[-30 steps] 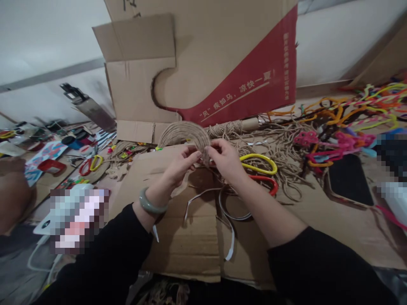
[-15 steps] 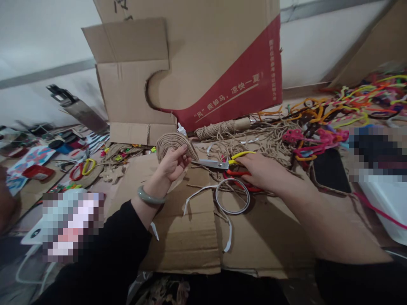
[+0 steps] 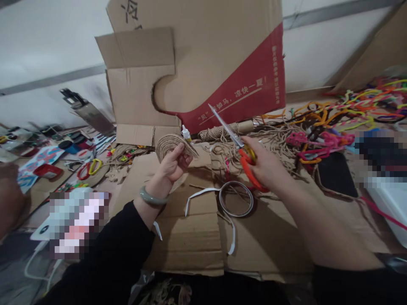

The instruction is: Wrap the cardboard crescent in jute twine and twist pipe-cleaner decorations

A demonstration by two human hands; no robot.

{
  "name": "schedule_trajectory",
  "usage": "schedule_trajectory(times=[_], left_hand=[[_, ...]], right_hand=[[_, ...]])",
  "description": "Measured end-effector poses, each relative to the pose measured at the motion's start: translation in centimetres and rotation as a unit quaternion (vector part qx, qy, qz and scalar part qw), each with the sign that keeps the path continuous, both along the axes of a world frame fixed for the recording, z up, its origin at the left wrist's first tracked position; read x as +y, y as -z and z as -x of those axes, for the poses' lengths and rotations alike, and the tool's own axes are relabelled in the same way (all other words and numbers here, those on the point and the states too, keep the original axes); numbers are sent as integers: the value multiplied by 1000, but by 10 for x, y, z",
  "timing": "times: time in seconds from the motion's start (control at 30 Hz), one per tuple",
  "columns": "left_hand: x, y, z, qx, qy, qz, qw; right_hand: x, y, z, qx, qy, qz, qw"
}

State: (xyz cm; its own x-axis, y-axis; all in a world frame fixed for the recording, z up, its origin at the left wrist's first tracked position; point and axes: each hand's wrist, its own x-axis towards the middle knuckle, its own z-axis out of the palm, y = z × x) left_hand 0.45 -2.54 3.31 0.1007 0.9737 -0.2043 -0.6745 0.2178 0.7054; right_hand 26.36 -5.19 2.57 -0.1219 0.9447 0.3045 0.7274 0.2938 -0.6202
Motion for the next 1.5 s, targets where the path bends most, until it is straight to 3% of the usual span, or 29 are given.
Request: schedule_trajectory(times=[0.1, 0.27, 0.5, 0.77, 1.17, 1.5], left_hand=[[-2, -3, -1, 5, -18, 21, 1000], [-3, -4, 2, -3, -8, 23, 1000], [-1, 1, 9, 7, 4, -14, 1000], [-7, -3, 7, 25, 40, -19, 999], [-6, 2, 14, 47, 89, -105, 989], [-8, -1, 13, 68, 90, -100, 989]], right_hand=[[-9, -7, 26, 16, -42, 30, 999], [-22, -18, 49, -36, -48, 86, 995], [-24, -2, 45, -100, -88, 6, 991], [-29, -1, 44, -91, -132, -11, 987], [-35, 13, 43, -108, -132, -77, 982], [-38, 15, 41, -97, -132, -89, 982]])
